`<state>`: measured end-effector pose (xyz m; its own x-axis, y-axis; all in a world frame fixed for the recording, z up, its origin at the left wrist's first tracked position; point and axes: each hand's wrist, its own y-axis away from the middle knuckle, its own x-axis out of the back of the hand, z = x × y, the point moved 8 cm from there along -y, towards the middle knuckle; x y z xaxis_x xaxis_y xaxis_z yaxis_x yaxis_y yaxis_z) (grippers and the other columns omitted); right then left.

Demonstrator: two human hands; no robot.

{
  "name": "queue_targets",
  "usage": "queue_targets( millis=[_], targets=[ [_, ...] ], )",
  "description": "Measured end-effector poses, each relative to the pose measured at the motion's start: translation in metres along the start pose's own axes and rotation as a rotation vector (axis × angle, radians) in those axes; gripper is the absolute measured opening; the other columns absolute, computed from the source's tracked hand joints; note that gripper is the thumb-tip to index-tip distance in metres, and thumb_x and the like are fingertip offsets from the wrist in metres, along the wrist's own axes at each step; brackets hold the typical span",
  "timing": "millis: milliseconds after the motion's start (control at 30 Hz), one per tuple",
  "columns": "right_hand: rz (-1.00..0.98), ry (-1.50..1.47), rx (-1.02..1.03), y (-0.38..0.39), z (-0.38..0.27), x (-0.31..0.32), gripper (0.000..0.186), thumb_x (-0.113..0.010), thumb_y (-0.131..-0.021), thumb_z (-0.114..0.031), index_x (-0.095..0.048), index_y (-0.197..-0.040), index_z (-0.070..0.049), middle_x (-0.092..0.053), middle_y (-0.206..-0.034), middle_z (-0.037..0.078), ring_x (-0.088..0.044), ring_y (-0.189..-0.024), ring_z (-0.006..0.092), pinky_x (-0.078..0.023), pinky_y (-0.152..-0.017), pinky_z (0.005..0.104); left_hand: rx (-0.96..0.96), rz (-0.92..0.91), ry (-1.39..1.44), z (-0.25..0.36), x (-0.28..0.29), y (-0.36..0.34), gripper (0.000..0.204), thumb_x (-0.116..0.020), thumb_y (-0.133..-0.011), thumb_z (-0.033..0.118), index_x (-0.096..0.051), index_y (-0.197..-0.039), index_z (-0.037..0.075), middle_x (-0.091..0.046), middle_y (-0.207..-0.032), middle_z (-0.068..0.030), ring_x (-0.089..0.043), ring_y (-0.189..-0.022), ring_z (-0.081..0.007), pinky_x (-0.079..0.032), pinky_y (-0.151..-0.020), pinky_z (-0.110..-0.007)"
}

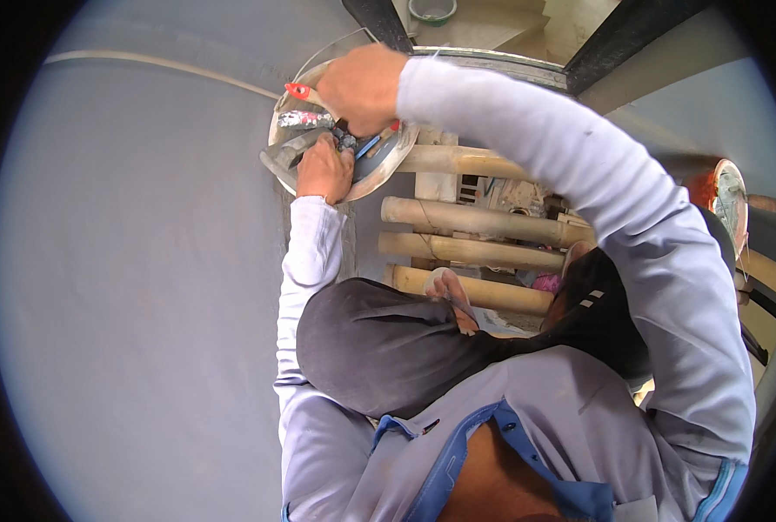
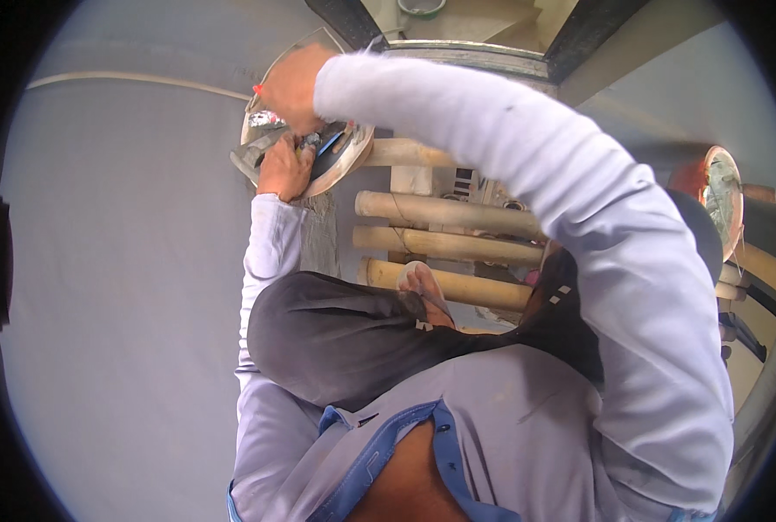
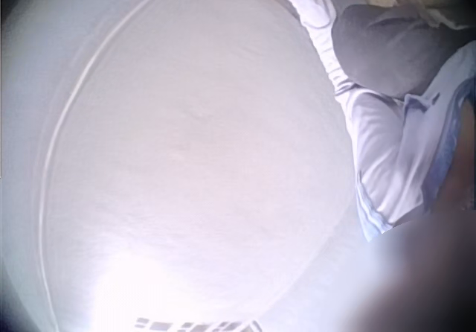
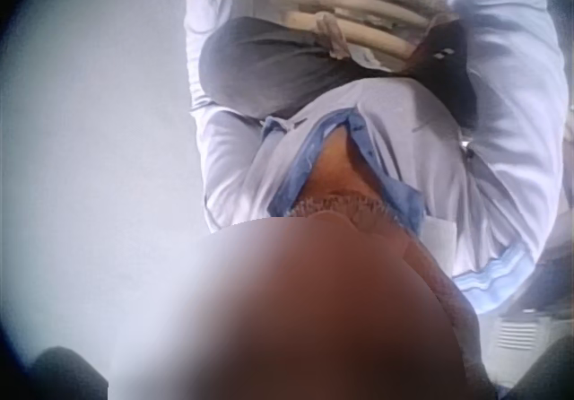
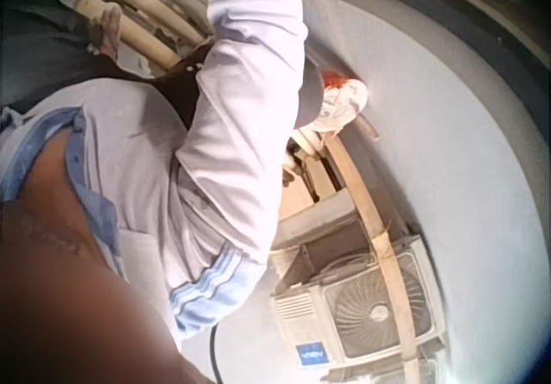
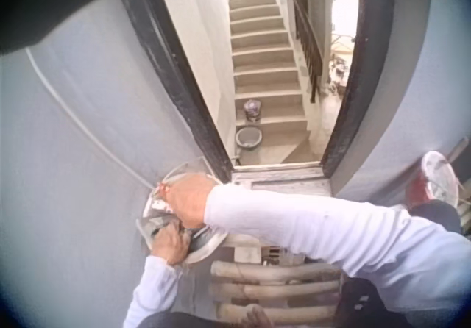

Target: The person scoops plaster from a bucket using a trowel and applies it to a wall section, smoothing the surface with a larger trowel. The person repeats this process multiple times while sitting on a bamboo scaffold.

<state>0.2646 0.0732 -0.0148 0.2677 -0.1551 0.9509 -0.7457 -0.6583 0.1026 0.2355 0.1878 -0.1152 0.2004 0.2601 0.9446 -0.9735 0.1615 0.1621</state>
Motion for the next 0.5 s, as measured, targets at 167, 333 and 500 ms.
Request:
queue_targets(
  millis=[167, 333, 500],
  targets=[
    [-0.014, 0.067, -0.051, -0.017, 0.036, -0.036, 0.019, -0.066, -0.061, -0.008, -0.070, -0.079, -0.002, -0.068, -0.079, 0.020, -0.068, -0.074, 0.0345, -0.055, -0.062, 0.0441, -0.024, -0.015, 0.029, 0.010, -0.005, -0.005, 0.034, -0.059, -0.083, 0.022, -0.059, -0.102, -0.005, -0.063, -0.096, -0.0308, -0.060, -0.095, -0.0449, -0.046, -0.086, -0.048],
    [-0.015, 0.033, -0.009, -0.007, 0.014, -0.004, 0.021, -0.067, -0.063, -0.010, -0.071, -0.082, -0.003, -0.068, -0.082, 0.019, -0.068, -0.077, 0.0341, -0.055, -0.064, 0.0437, -0.005, -0.022, -0.022, 0.004, 0.006, -0.002, 0.034, -0.059, -0.083, 0.022, -0.059, -0.104, -0.004, -0.063, -0.096, -0.0299, -0.061, -0.095, -0.0443, -0.046, -0.086, -0.048],
    [-0.012, 0.098, -0.049, -0.024, 0.025, -0.040, 0.023, -0.069, -0.063, -0.013, -0.071, -0.084, -0.004, -0.069, -0.083, 0.015, -0.068, -0.078, 0.0332, -0.055, -0.066, 0.0427, 0.009, -0.014, 0.040, 0.008, 0.003, 0.002, 0.035, -0.058, -0.084, 0.025, -0.059, -0.103, -0.005, -0.062, -0.099, -0.0296, -0.060, -0.097, -0.0443, -0.046, -0.085, -0.046]
  ],
)
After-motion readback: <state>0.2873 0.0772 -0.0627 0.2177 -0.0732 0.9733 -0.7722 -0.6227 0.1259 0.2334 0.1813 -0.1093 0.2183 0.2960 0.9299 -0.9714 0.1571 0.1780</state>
